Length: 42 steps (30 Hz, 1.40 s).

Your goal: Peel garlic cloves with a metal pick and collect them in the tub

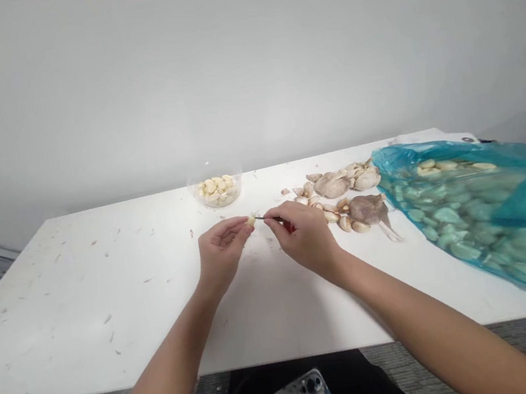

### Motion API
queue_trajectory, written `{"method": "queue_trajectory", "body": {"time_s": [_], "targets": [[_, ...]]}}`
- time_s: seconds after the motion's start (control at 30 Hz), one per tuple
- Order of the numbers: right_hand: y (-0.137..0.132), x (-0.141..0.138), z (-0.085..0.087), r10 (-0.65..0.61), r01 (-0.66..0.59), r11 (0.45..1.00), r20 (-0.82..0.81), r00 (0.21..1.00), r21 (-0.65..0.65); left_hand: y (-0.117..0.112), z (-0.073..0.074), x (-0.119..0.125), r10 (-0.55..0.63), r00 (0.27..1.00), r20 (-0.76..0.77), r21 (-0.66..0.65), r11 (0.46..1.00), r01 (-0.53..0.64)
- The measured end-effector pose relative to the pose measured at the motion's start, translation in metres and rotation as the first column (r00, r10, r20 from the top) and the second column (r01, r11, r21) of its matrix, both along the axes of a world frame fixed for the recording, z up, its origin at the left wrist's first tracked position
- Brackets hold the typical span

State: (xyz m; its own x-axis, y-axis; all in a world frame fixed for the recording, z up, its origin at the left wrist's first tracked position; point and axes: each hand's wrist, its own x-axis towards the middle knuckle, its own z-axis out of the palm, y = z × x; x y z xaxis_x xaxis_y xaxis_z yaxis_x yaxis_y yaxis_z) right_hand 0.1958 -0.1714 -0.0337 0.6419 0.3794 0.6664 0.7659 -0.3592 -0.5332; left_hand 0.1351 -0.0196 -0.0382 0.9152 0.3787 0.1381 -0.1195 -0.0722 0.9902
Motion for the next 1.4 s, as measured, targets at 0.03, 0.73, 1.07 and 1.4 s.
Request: {"method": "queue_trajectory", "body": {"time_s": [0.03, 0.73, 1.07, 1.4], "targets": [[0.0001, 0.0001, 0.0, 0.001, -0.001, 1.0, -0.013, 1.0, 0.002, -0.0001, 0.0006, -0.0001, -0.005, 1.0, -0.012, -0.019, 1.0, 0.005], [0.0018, -0.002, -0.0003, -0.007, 0.007, 1.0, -0.008, 1.0, -0.015, 0.0032, 0.0056, 0.0006, -0.141, 0.978, -0.155, -0.366, 0.927, 0.076], [0.0006, -0.0022, -0.0017, -0.017, 0.017, 0.999, 0.009, 1.0, -0.048, 0.0, 0.0069, 0.0009, -0.099, 0.988, -0.121, -0.292, 0.955, 0.06], [0.0011, -0.0018, -0.0004, -0.01, 0.007, 0.999, -0.058, 0.998, -0.045, -0.0006, 0.0064, 0.0002, -0.12, 0.982, -0.144, -0.325, 0.943, 0.068]]}}
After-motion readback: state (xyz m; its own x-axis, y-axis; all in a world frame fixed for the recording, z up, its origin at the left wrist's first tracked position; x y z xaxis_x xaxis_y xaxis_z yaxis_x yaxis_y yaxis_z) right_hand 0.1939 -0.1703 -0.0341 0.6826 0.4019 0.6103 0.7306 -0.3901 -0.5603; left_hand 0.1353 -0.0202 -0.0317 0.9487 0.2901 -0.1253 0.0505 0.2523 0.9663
